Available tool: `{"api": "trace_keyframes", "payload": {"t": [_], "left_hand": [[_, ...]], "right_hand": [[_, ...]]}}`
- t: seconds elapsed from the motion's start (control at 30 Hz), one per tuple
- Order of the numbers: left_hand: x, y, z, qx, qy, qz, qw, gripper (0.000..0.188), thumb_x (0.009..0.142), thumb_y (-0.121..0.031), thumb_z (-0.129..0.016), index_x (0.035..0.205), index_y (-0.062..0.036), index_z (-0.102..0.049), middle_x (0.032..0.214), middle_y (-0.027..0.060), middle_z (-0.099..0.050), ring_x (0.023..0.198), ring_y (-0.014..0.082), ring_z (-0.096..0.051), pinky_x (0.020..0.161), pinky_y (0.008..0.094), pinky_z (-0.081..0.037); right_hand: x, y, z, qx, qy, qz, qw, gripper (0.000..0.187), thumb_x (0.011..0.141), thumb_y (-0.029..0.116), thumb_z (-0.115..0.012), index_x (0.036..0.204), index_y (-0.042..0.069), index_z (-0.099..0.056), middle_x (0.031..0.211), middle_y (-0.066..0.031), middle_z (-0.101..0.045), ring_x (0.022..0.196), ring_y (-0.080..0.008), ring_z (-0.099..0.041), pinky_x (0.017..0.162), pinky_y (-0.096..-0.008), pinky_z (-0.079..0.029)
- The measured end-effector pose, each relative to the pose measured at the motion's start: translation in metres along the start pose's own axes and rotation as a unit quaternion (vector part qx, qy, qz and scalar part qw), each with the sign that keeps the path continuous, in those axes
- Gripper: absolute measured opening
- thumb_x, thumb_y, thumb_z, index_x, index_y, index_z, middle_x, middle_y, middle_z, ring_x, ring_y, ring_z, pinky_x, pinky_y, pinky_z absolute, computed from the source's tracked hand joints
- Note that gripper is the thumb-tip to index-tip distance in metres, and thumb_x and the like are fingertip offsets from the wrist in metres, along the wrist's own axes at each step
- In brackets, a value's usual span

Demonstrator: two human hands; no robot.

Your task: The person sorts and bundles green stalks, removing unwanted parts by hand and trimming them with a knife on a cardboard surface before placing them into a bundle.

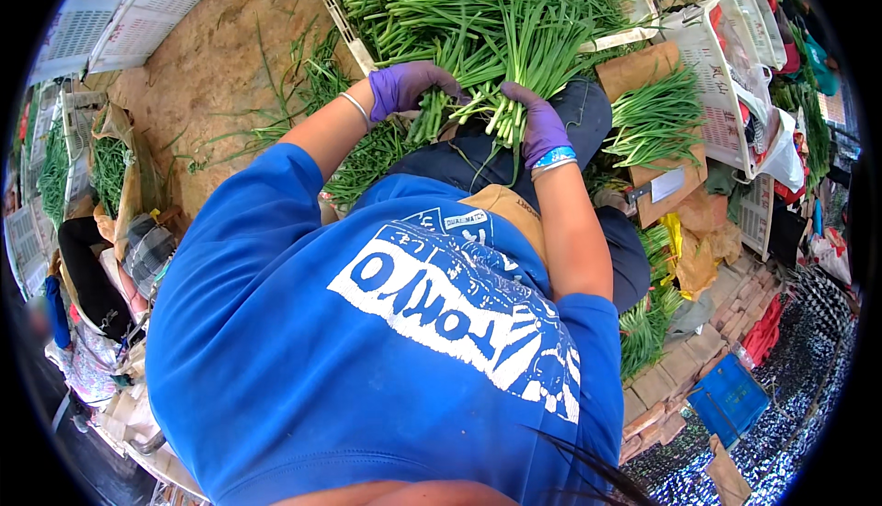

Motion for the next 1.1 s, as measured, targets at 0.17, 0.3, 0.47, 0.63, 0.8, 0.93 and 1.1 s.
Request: {"api": "trace_keyframes", "payload": {"t": [0.17,0.3,0.47,0.63,0.8,0.93,1.1], "left_hand": [[0.015,-0.016,-0.048,-0.538,-0.048,0.286,0.792,0.024,0.077,-0.014,-0.059,0.096,0.0001,-0.056,0.088,0.0104,-0.062,0.077,0.0208,-0.061,0.074,0.0345,-0.05],[0.02,0.0,-0.041,-0.316,-0.095,0.231,0.915,0.024,0.068,-0.011,-0.063,0.089,0.0,-0.059,0.081,0.0076,-0.062,0.067,0.0154,-0.058,0.063,0.0269,-0.048],[0.019,-0.033,-0.027,0.014,-0.133,0.252,0.958,0.02,0.06,-0.019,-0.063,0.068,-0.0005,-0.061,0.063,0.0089,-0.058,0.054,0.0157,-0.053,0.052,0.028,-0.045],[0.015,-0.013,-0.035,-0.376,-0.14,0.304,0.864,0.017,0.065,-0.014,-0.055,0.073,0.0001,-0.06,0.067,0.0088,-0.06,0.059,0.0158,-0.055,0.058,0.0265,-0.046],[0.006,-0.036,-0.009,-0.375,-0.202,0.302,0.853,0.013,0.069,-0.013,-0.054,0.07,-0.0002,-0.057,0.067,0.0072,-0.059,0.051,0.0135,-0.055,0.047,0.024,-0.047],[-0.006,-0.013,0.04,-0.405,-0.271,0.22,0.845,0.017,0.069,-0.015,-0.054,0.08,-0.0021,-0.056,0.073,0.0062,-0.062,0.044,0.0124,-0.052,0.042,0.0252,-0.046],[-0.016,0.013,0.082,-0.131,-0.275,0.21,0.929,0.023,0.064,-0.018,-0.059,0.073,0.0022,-0.063,0.078,0.0137,-0.062,0.064,0.0204,-0.055,0.061,0.0287,-0.045]], "right_hand": [[0.003,-0.004,0.0,0.014,-0.008,0.019,1.0,0.026,0.071,0.006,-0.062,0.094,-0.003,-0.055,0.083,-0.0115,-0.06,0.07,-0.0215,-0.061,0.063,-0.0321,-0.052],[0.004,-0.004,0.003,-0.03,-0.029,0.037,0.998,0.025,0.07,0.006,-0.062,0.092,-0.004,-0.057,0.087,-0.012,-0.06,0.069,-0.022,-0.06,0.065,-0.0316,-0.051],[-0.01,0.004,-0.008,-0.117,-0.066,0.084,0.987,0.028,0.069,0.013,-0.064,0.09,-0.005,-0.059,0.082,-0.0114,-0.059,0.064,-0.021,-0.058,0.059,-0.0303,-0.05],[-0.002,0.0,-0.002,-0.047,-0.041,0.04,0.997,0.025,0.069,0.01,-0.063,0.09,-0.003,-0.058,0.076,-0.0098,-0.059,0.059,-0.0207,-0.058,0.054,-0.0308,-0.051],[-0.046,0.024,0.011,-0.033,-0.019,0.026,0.999,0.028,0.071,0.018,-0.062,0.09,-0.001,-0.055,0.071,-0.0082,-0.058,0.058,-0.0188,-0.059,0.049,-0.0284,-0.05],[-0.108,0.047,0.046,-0.032,-0.05,-0.005,0.998,0.029,0.072,0.017,-0.061,0.092,-0.001,-0.053,0.072,-0.0101,-0.059,0.059,-0.019,-0.06,0.047,-0.0287,-0.051],[-0.206,0.064,0.094,-0.088,-0.104,0.029,0.99,0.036,0.068,0.017,-0.062,0.097,-0.002,-0.05,0.073,-0.0125,-0.059,0.055,-0.0184,-0.058,0.045,-0.0264,-0.05]]}}
Point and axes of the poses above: each hand's wrist, its own x-axis towards the middle knuckle, its own z-axis out of the back of the hand, y = z × x, the point moved 4 cm from there along x, towards the middle knuckle
